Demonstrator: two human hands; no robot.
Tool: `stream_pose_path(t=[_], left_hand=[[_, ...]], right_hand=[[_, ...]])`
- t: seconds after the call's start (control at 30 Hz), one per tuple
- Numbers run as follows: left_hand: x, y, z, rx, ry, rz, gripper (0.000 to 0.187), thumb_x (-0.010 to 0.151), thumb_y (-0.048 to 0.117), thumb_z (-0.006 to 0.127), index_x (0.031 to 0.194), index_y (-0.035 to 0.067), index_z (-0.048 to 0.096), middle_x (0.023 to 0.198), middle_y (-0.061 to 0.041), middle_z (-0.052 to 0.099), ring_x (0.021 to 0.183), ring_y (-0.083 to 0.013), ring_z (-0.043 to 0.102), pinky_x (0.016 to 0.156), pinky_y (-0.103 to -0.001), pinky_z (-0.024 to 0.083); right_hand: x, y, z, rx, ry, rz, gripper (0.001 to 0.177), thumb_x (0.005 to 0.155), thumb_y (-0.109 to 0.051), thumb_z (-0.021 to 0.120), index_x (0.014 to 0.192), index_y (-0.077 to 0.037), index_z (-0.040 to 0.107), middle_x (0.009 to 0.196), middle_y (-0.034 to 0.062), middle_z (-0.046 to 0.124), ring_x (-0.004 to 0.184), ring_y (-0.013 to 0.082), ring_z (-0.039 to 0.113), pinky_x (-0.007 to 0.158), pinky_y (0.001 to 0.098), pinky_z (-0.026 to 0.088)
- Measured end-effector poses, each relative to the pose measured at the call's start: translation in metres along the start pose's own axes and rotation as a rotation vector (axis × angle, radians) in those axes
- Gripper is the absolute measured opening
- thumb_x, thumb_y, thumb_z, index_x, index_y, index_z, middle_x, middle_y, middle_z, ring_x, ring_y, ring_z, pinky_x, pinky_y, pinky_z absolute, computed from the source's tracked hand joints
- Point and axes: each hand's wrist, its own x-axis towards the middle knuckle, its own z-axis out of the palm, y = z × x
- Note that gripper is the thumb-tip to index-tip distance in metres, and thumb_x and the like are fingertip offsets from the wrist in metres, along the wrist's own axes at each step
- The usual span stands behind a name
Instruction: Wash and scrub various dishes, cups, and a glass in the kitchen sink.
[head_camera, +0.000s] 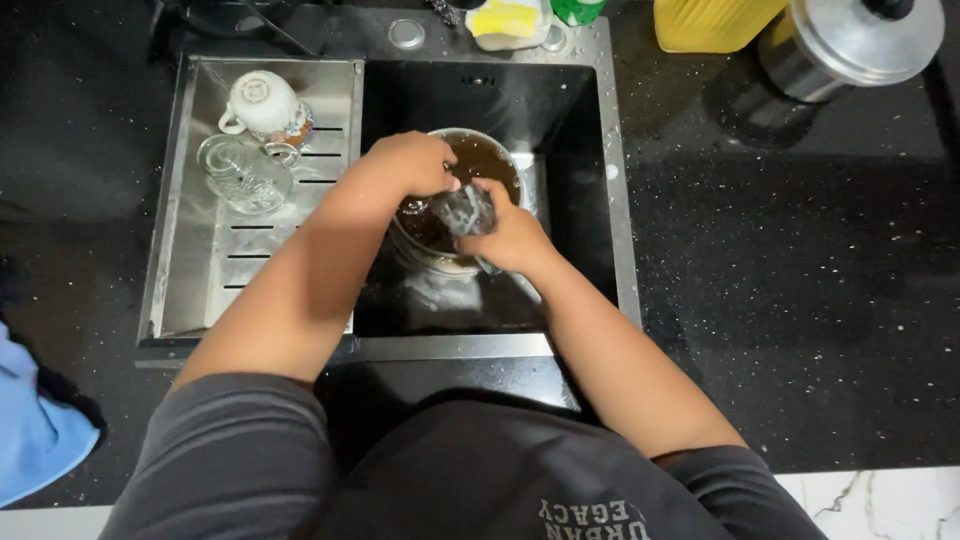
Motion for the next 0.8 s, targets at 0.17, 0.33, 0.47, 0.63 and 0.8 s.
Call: stream_pose_path(t=[0.17, 0.33, 0.47, 0.63, 0.8], left_hand=[[0.002, -0.015, 0.078, -0.344, 0.535, 0.124, 0.072, 0.088, 0.034, 0.075, 0.15, 0.013, 0.046, 0.147, -0.016, 0.052, 0.135, -0.0336, 0.048, 0.109, -0.047, 0.037], [-0.025, 0.006, 0.112, -1.676, 0.384, 0.002, 0.082, 0.09, 0.039, 0.064, 0.159, 0.016, 0.027, 0.15, -0.013, 0.048, 0.139, -0.0327, 0.045, 0.116, -0.05, 0.034], [-0.047, 0.028, 0.093, -1.963, 0.018, -0.149, 0.06, 0.095, 0.052, 0.054, 0.145, 0.02, 0.052, 0.138, -0.013, 0.057, 0.129, -0.033, 0.051, 0.105, -0.058, 0.039], [-0.049, 0.034, 0.08, -1.924, 0.0, -0.115, 0.051, 0.092, 0.049, 0.055, 0.139, 0.031, 0.046, 0.132, -0.004, 0.058, 0.121, -0.0275, 0.058, 0.1, -0.063, 0.047], [-0.01, 0.01, 0.105, -2.055, -0.142, -0.052, 0.061, 0.094, 0.063, 0.06, 0.136, 0.018, 0.058, 0.117, -0.007, 0.068, 0.1, -0.029, 0.069, 0.081, -0.053, 0.058]], right_hand=[[0.008, 0.014, 0.003, -0.023, 0.155, -0.157, 0.099, 0.066, -0.033, 0.087, 0.151, -0.02, 0.038, 0.116, 0.019, 0.072, 0.107, 0.0333, 0.071, 0.094, 0.0377, 0.054], [-0.005, -0.006, 0.012, 0.279, 0.158, -0.231, 0.091, 0.07, -0.025, 0.082, 0.149, -0.017, 0.037, 0.119, 0.0117, 0.068, 0.1, 0.025, 0.07, 0.088, 0.0359, 0.056], [0.001, 0.009, 0.015, 0.419, 0.068, -0.471, 0.075, 0.092, -0.022, 0.07, 0.154, -0.01, 0.03, 0.135, 0.0118, 0.057, 0.123, 0.0221, 0.057, 0.105, 0.0356, 0.047], [0.007, 0.013, 0.017, 0.55, 0.047, -0.334, 0.058, 0.106, -0.035, 0.043, 0.158, -0.012, 0.032, 0.143, 0.009, 0.053, 0.131, 0.0203, 0.052, 0.111, 0.0329, 0.041], [0.024, 0.032, 0.019, 0.567, 0.265, -0.136, 0.049, 0.106, -0.032, 0.049, 0.15, -0.011, 0.055, 0.117, 0.0083, 0.062, 0.091, 0.0181, 0.048, 0.08, 0.0332, 0.039]])
